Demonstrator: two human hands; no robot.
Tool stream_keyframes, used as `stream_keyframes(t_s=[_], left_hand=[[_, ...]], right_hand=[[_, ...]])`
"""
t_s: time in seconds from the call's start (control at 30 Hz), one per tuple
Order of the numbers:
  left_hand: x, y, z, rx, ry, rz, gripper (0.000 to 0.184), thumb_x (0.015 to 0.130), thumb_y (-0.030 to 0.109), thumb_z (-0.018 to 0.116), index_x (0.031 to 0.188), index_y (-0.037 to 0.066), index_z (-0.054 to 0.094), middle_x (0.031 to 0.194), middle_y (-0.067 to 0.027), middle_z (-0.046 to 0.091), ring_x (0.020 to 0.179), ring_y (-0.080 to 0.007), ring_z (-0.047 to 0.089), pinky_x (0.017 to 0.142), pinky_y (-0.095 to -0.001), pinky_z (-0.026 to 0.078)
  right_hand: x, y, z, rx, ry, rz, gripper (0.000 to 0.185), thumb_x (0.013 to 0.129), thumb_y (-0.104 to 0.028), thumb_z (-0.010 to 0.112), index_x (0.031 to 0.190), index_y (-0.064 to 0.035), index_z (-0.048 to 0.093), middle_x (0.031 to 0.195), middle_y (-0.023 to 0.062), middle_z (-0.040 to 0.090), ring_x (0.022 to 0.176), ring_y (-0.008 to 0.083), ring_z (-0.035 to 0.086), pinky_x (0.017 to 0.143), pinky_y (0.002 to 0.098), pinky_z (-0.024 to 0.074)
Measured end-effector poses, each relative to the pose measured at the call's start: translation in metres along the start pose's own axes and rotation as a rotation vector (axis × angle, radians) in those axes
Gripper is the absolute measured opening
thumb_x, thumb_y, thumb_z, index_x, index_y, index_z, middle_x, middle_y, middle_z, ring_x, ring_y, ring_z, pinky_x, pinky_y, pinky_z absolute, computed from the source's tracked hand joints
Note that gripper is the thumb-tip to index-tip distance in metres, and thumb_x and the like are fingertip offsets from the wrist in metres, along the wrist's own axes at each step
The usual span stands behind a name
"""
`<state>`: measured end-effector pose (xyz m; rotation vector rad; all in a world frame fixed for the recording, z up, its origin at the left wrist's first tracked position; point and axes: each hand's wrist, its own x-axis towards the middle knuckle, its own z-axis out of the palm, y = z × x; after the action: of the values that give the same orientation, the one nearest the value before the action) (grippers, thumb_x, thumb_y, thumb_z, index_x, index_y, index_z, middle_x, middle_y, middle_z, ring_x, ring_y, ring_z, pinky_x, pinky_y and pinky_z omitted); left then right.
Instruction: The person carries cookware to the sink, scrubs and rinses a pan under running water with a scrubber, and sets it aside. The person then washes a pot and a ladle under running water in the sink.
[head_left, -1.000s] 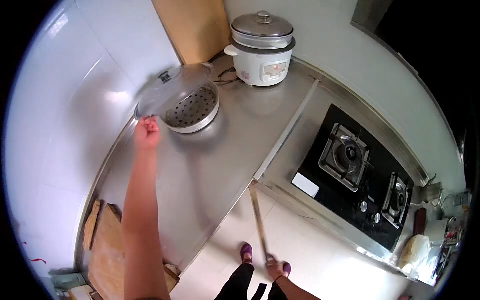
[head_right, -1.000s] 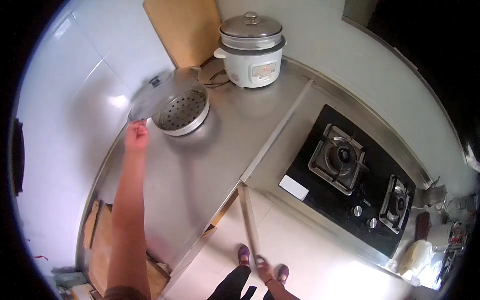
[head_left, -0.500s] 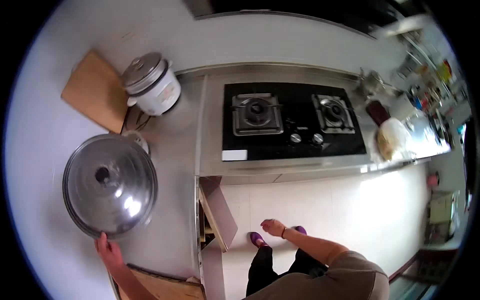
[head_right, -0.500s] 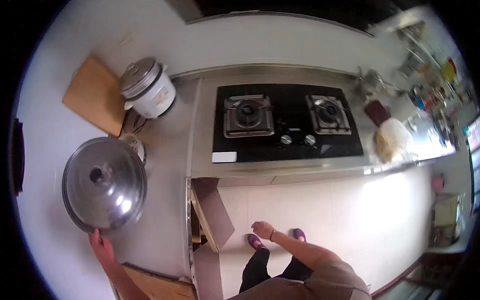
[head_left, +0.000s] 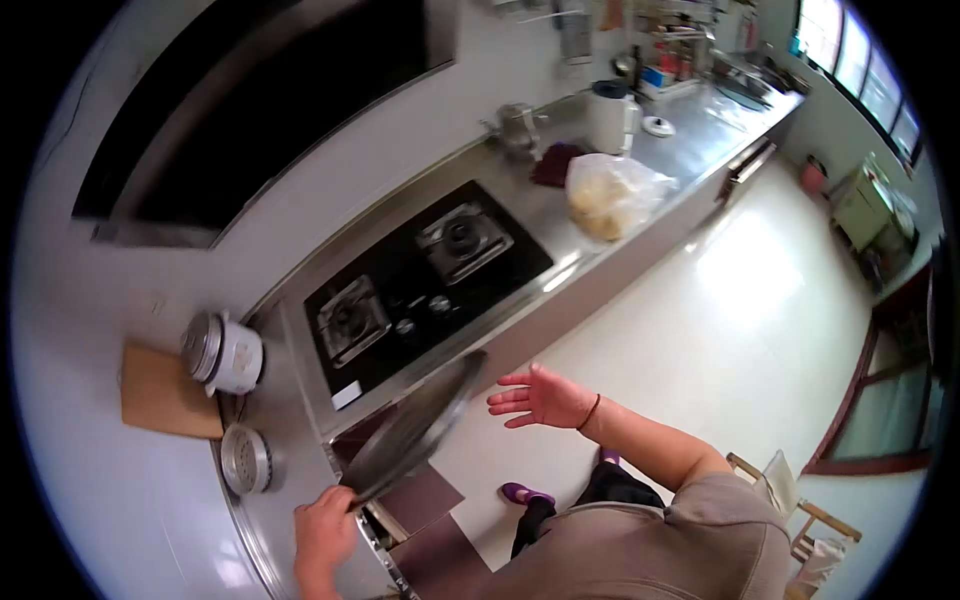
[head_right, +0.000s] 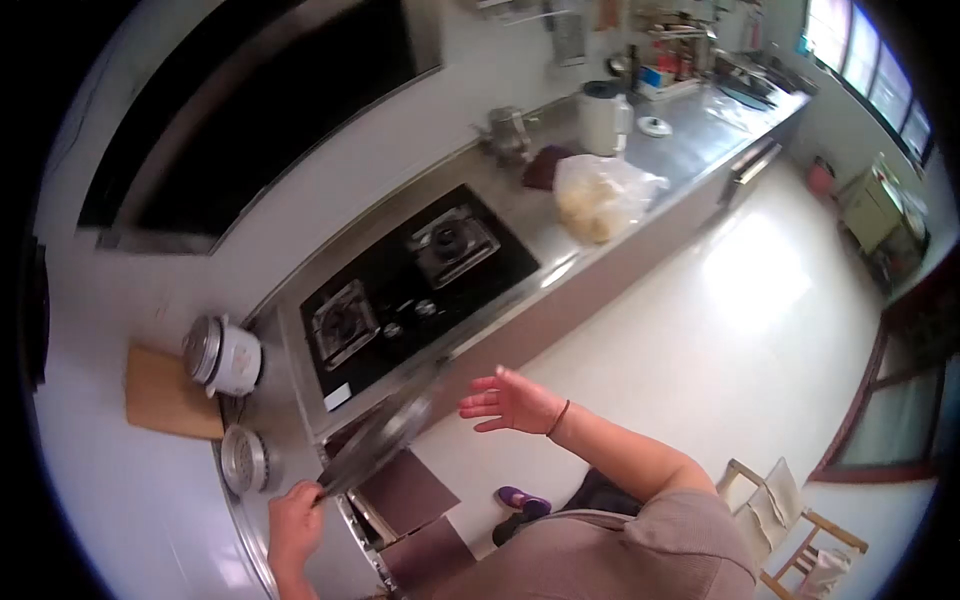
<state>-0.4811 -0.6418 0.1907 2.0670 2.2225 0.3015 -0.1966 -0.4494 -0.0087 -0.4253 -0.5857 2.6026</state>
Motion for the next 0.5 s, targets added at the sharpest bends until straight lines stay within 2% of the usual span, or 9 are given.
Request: stream_keyframes(t_s=[0.07, 0.1, 0.17, 0.2, 0.23, 0.3, 0.33, 0.47, 0.5], left_hand=[[0.034, 0.063, 0.011, -0.001, -0.16, 0.229, 0.013, 0.065, 0.001, 0.052, 0.077, 0.006, 0.054, 0.079, -0.0075, 0.057, 0.064, -0.0306, 0.056, 0.055, -0.037, 0.045], [0.048, 0.092, 0.019, -0.001, -0.163, 0.263, 0.013, 0.065, 0.001, 0.052, 0.077, 0.006, 0.054, 0.079, -0.0075, 0.057, 0.064, -0.0306, 0.056, 0.055, -0.037, 0.045], [0.076, 0.147, 0.038, 0.077, -0.212, 0.494, 0.014, 0.066, 0.001, 0.052, 0.077, 0.008, 0.054, 0.078, -0.0055, 0.056, 0.06, -0.0264, 0.056, 0.053, -0.0372, 0.044], [0.09, 0.17, 0.047, 0.211, -0.23, 0.601, 0.012, 0.067, 0.003, 0.053, 0.078, 0.009, 0.053, 0.08, -0.0049, 0.055, 0.058, -0.0247, 0.055, 0.052, -0.0362, 0.044], [0.103, 0.199, 0.055, 0.205, -0.234, 0.625, 0.012, 0.067, 0.003, 0.053, 0.078, 0.009, 0.053, 0.08, -0.0049, 0.055, 0.058, -0.0247, 0.055, 0.052, -0.0362, 0.044], [0.131, 0.243, 0.071, 0.267, -0.098, 0.82, 0.009, 0.068, 0.005, 0.052, 0.075, 0.01, 0.05, 0.07, -0.0036, 0.046, 0.058, -0.0202, 0.054, 0.048, -0.033, 0.044], [0.143, 0.258, 0.078, 0.242, -0.101, 0.847, 0.011, 0.068, 0.004, 0.053, 0.078, 0.008, 0.051, 0.08, -0.0044, 0.051, 0.062, -0.0209, 0.055, 0.051, -0.0335, 0.045], [0.188, 0.321, 0.12, 0.006, 0.037, 0.896, 0.017, 0.067, 0.001, 0.055, 0.083, 0.006, 0.053, 0.094, -0.0077, 0.054, 0.066, -0.024, 0.058, 0.055, -0.0339, 0.048], [0.197, 0.332, 0.132, -0.102, 0.038, 0.844, 0.028, 0.067, -0.001, 0.054, 0.094, 0.006, 0.051, 0.106, -0.0117, 0.047, 0.079, -0.0262, 0.055, 0.064, -0.0335, 0.047]], right_hand=[[-0.052, -0.035, -0.015, 0.275, -0.207, 0.002, 0.051, 0.086, -0.045, 0.045, 0.12, -0.0074, 0.044, 0.117, 0.0119, 0.051, 0.107, 0.0207, 0.049, 0.09, 0.044, 0.0389], [-0.078, -0.046, -0.027, 0.275, -0.196, -0.031, 0.051, 0.086, -0.045, 0.045, 0.12, -0.0074, 0.044, 0.117, 0.0119, 0.051, 0.107, 0.0207, 0.049, 0.09, 0.044, 0.0389], [-0.131, -0.062, -0.058, 0.233, 0.114, -0.069, 0.05, 0.088, -0.044, 0.041, 0.121, -0.0064, 0.044, 0.118, 0.0139, 0.05, 0.11, 0.021, 0.046, 0.091, 0.0429, 0.0378], [-0.151, -0.066, -0.075, 0.253, 0.264, -0.121, 0.04, 0.088, -0.03, 0.046, 0.115, -0.0012, 0.048, 0.11, 0.0153, 0.054, 0.103, 0.0214, 0.051, 0.088, 0.0392, 0.0418], [-0.177, -0.073, -0.093, 0.26, 0.279, -0.14, 0.04, 0.088, -0.03, 0.046, 0.115, -0.0012, 0.048, 0.11, 0.0153, 0.054, 0.103, 0.0214, 0.051, 0.088, 0.0392, 0.0418], [-0.221, -0.087, -0.116, 0.091, 0.505, -0.176, 0.024, 0.084, -0.015, 0.05, 0.103, -0.001, 0.053, 0.097, 0.0113, 0.06, 0.087, 0.0186, 0.058, 0.077, 0.0344, 0.0483], [-0.242, -0.093, -0.125, 0.201, 0.521, -0.23, 0.018, 0.078, -0.003, 0.052, 0.096, -0.0005, 0.054, 0.088, 0.0093, 0.06, 0.078, 0.0172, 0.059, 0.069, 0.0324, 0.051], [-0.308, -0.124, -0.14, 0.152, 0.716, -0.429, 0.026, 0.073, 0.001, 0.05, 0.1, 0.0007, 0.052, 0.09, 0.0089, 0.058, 0.079, 0.0178, 0.058, 0.071, 0.0334, 0.0502], [-0.319, -0.13, -0.145, 0.153, 0.73, -0.432, 0.026, 0.073, 0.001, 0.05, 0.1, 0.0007, 0.052, 0.09, 0.0089, 0.058, 0.079, 0.0178, 0.058, 0.071, 0.0334, 0.0502]])
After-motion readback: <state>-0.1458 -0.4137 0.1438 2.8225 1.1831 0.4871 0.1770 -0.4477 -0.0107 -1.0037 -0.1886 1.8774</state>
